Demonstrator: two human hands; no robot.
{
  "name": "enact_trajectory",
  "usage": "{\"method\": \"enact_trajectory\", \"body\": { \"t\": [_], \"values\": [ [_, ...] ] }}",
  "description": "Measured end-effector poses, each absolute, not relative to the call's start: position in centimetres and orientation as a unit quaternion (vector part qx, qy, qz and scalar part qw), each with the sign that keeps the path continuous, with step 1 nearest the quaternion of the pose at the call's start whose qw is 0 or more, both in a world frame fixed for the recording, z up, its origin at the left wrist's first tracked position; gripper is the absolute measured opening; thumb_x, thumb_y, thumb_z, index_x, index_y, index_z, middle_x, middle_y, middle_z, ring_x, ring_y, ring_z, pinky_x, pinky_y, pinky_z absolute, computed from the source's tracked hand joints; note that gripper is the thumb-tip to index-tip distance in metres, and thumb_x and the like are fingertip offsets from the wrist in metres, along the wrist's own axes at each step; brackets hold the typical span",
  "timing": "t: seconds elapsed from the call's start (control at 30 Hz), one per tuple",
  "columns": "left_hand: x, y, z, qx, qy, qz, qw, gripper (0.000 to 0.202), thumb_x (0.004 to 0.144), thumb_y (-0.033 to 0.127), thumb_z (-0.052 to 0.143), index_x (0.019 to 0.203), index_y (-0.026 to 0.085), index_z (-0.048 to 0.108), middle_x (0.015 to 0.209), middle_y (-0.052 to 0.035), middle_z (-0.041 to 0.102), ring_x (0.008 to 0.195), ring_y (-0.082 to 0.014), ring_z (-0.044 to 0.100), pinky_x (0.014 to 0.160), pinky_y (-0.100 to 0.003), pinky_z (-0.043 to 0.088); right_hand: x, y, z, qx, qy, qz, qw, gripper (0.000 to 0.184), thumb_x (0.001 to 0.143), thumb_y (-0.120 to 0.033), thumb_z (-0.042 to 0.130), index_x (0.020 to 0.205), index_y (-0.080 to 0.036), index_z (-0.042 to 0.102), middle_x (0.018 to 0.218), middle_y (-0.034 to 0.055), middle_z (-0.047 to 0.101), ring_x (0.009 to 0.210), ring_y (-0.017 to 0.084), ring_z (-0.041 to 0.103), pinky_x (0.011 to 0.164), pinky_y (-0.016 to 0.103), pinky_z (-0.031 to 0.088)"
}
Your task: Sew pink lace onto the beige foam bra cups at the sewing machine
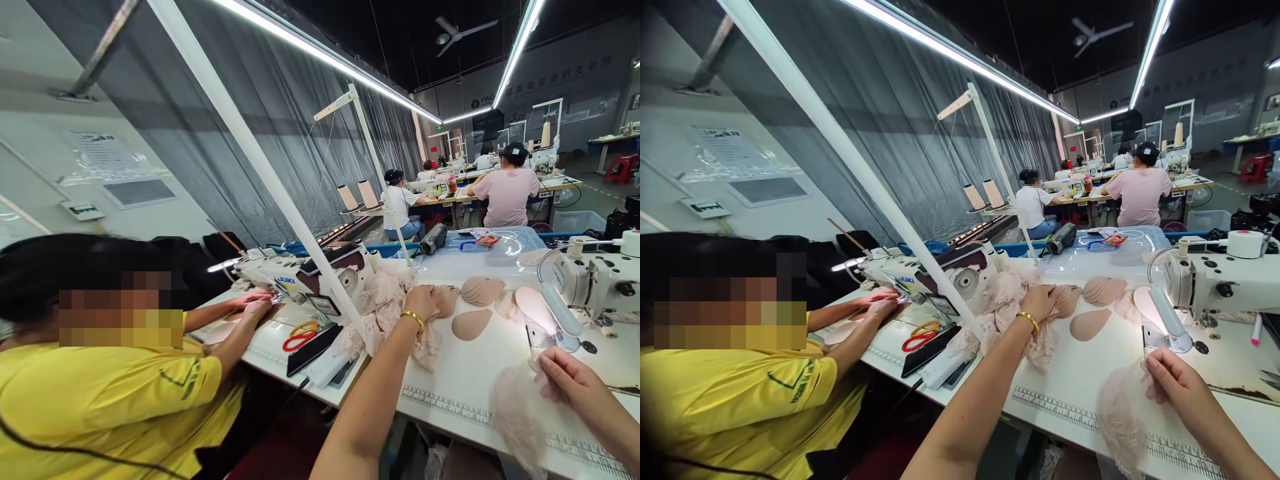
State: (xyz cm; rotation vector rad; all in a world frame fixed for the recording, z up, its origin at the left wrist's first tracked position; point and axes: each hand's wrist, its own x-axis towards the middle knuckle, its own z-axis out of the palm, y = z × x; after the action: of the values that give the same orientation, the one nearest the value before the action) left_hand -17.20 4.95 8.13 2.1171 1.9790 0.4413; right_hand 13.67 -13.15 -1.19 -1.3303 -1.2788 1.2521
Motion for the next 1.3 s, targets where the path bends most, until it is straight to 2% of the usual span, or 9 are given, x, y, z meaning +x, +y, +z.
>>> {"method": "enact_trajectory", "body": {
  "t": [0.3, 0.43, 0.57, 0.77, 0.87, 0.97, 1.17, 1.2, 1.3],
  "values": [
    [-17.3, 5.2, 7.8, 0.712, 0.681, 0.15, 0.085, 0.034, 0.105, 0.039, 0.065, 0.131, 0.018, 0.066, 0.133, -0.0108, 0.066, 0.112, -0.0243, 0.068, 0.096, -0.045, 0.061, 13.4, -13.1, -0.8, -0.517, -0.519, 0.51, 0.451, 0.055, 0.093, -0.078, 0.058, 0.083, -0.025, 0.062, 0.066, -0.0021, 0.063, 0.068, 0.02, 0.056, 0.069, 0.032, 0.046],
    [-16.6, 4.5, 8.8, 0.705, 0.672, 0.219, 0.054, 0.033, 0.104, 0.038, 0.066, 0.13, 0.018, 0.066, 0.135, -0.011, 0.066, 0.115, -0.0249, 0.067, 0.1, -0.048, 0.059, 13.4, -13.2, -0.5, -0.506, -0.507, 0.518, 0.467, 0.055, 0.093, -0.078, 0.06, 0.081, -0.024, 0.062, 0.066, -0.0026, 0.062, 0.068, 0.019, 0.056, 0.068, 0.032, 0.046],
    [-15.4, 1.8, 10.7, 0.701, 0.634, 0.324, 0.038, 0.025, 0.108, 0.028, 0.048, 0.114, 0.018, 0.07, 0.133, -0.0126, 0.067, 0.128, -0.0266, 0.061, 0.11, -0.042, 0.05, 13.2, -13.3, 0.0, -0.494, -0.489, 0.526, 0.491, 0.058, 0.091, -0.08, 0.061, 0.084, -0.023, 0.064, 0.072, -0.0013, 0.064, 0.07, 0.018, 0.06, 0.068, 0.032, 0.048],
    [-12.9, -5.9, 11.2, 0.798, 0.48, 0.304, 0.2, 0.018, 0.094, 0.032, 0.059, 0.087, 0.02, 0.07, 0.084, -0.0005, 0.073, 0.078, -0.0188, 0.068, 0.07, -0.027, 0.053, 12.9, -13.6, 0.8, -0.494, -0.468, 0.524, 0.511, 0.076, 0.086, -0.093, 0.05, 0.096, -0.02, 0.067, 0.086, 0.0069, 0.073, 0.074, 0.021, 0.067, 0.071, 0.036, 0.054],
    [-11.2, -8.5, 10.0, 0.819, 0.435, 0.286, 0.24, 0.014, 0.089, 0.026, 0.058, 0.078, 0.02, 0.065, 0.079, 0.0007, 0.07, 0.076, -0.0175, 0.066, 0.069, -0.025, 0.049, 13.0, -14.2, 1.4, -0.493, -0.483, 0.52, 0.504, 0.078, 0.086, -0.094, 0.047, 0.096, -0.02, 0.068, 0.084, 0.0074, 0.072, 0.076, 0.023, 0.068, 0.075, 0.038, 0.056],
    [-9.7, -9.5, 8.8, 0.828, 0.418, 0.281, 0.245, 0.011, 0.085, 0.019, 0.056, 0.074, 0.02, 0.06, 0.077, -0.0005, 0.067, 0.076, -0.0181, 0.063, 0.071, -0.028, 0.046, 13.3, -14.8, 2.2, -0.493, -0.513, 0.505, 0.488, 0.069, 0.087, -0.087, 0.059, 0.099, -0.02, 0.071, 0.081, 0.005, 0.071, 0.079, 0.023, 0.068, 0.078, 0.038, 0.055],
    [-8.4, -9.4, 8.5, 0.863, 0.35, 0.251, 0.265, 0.004, 0.087, 0.021, 0.063, 0.085, 0.02, 0.066, 0.092, -0.0055, 0.072, 0.092, -0.023, 0.067, 0.088, -0.035, 0.051, 13.4, -16.1, 4.2, -0.5, -0.58, 0.466, 0.444, 0.048, 0.09, -0.07, 0.07, 0.096, -0.023, 0.072, 0.075, -0.0004, 0.067, 0.072, 0.02, 0.061, 0.069, 0.031, 0.049],
    [-8.3, -9.1, 8.8, 0.871, 0.324, 0.234, 0.287, 0.01, 0.086, 0.027, 0.07, 0.094, 0.021, 0.069, 0.105, -0.0072, 0.074, 0.104, -0.0255, 0.067, 0.095, -0.037, 0.051, 13.4, -16.4, 4.6, -0.499, -0.593, 0.461, 0.432, 0.042, 0.093, -0.065, 0.069, 0.096, -0.024, 0.072, 0.074, -0.0011, 0.066, 0.072, 0.019, 0.06, 0.068, 0.031, 0.047],
    [-8.0, -7.6, 9.8, 0.872, 0.218, 0.134, 0.418, 0.064, 0.075, 0.048, 0.09, 0.128, 0.024, 0.064, 0.138, -0.0107, 0.066, 0.134, -0.0315, 0.058, 0.112, -0.044, 0.046, 13.6, -17.3, 6.1, -0.494, -0.678, 0.4, 0.368, 0.027, 0.103, -0.051, 0.061, 0.098, -0.027, 0.072, 0.079, -0.0019, 0.07, 0.074, 0.018, 0.06, 0.069, 0.03, 0.045]
  ]
}}
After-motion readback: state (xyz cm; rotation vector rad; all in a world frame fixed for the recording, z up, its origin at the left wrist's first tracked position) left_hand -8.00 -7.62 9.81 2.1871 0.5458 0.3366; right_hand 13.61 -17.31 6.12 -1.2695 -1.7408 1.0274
